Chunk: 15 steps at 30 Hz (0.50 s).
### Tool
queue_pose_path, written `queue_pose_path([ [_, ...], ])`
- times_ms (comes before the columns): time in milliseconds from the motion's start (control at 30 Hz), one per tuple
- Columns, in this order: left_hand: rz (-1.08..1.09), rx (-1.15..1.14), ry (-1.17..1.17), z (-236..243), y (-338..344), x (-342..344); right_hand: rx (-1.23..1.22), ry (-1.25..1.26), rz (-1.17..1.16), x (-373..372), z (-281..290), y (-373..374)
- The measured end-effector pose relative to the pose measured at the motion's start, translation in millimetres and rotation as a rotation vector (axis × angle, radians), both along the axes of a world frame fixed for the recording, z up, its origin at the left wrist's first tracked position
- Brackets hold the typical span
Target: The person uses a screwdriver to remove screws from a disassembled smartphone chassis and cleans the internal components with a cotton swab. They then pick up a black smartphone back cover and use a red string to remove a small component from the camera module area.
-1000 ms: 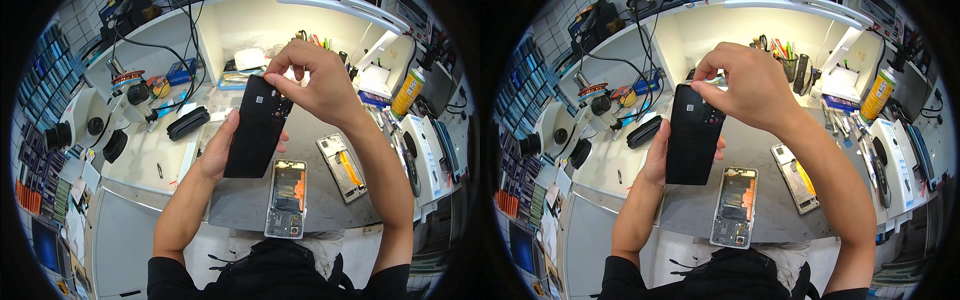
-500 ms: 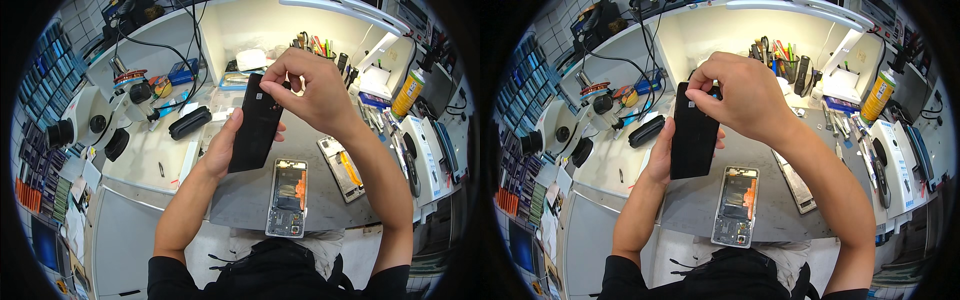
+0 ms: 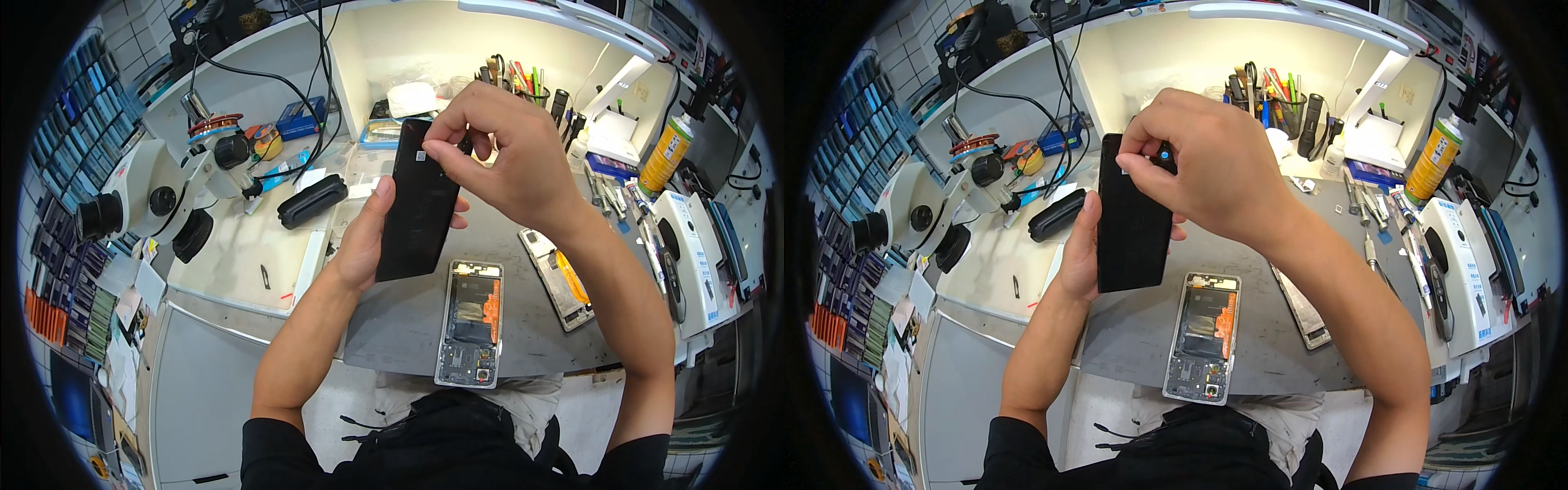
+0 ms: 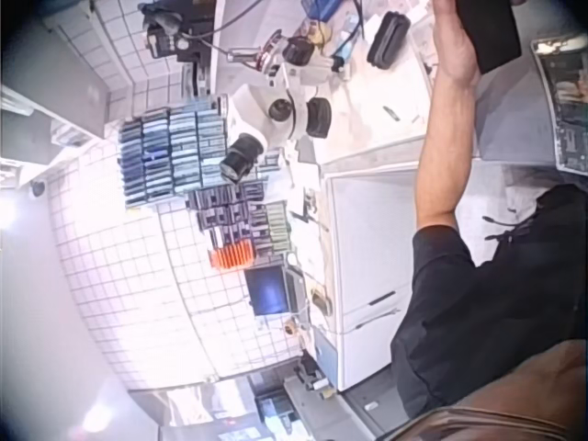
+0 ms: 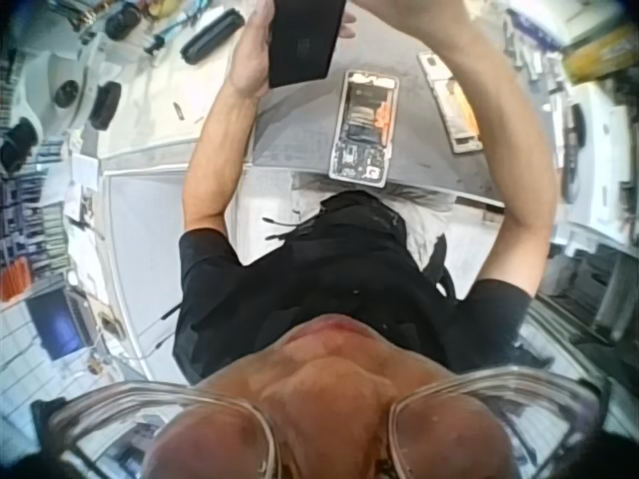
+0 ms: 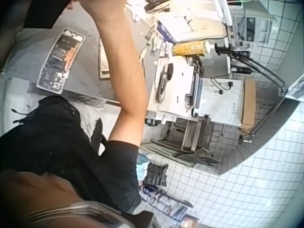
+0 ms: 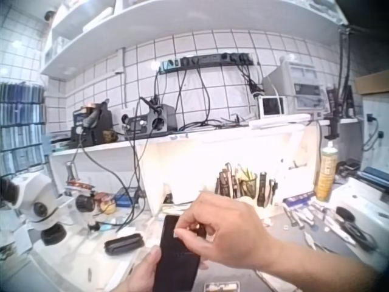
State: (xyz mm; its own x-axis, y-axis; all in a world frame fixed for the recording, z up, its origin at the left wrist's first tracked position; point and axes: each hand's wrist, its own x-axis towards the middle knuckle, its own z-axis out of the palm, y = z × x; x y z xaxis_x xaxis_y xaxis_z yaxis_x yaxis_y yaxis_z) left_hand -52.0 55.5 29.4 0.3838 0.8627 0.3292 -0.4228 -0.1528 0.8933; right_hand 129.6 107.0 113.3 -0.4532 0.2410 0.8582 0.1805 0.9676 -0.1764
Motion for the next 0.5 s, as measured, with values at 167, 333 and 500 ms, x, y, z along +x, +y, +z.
queue_pose_path([
  [167, 0.005, -0.01, -0.017, 1.5, -0.8, 1.0, -0.001, -0.005, -0.039, -1.1, -0.7, -3.4],
  [333, 0.01, -0.021, -0.054, 0.0, -0.7, -1.4, 0.015, -0.023, -0.058, -2.7, -3.3, -4.9],
  [500, -0.023, -0.039, -0.127, -2.0, 1.9, -4.3, 0.053, -0.006, -0.006, -1.6, -6.1, -2.0],
])
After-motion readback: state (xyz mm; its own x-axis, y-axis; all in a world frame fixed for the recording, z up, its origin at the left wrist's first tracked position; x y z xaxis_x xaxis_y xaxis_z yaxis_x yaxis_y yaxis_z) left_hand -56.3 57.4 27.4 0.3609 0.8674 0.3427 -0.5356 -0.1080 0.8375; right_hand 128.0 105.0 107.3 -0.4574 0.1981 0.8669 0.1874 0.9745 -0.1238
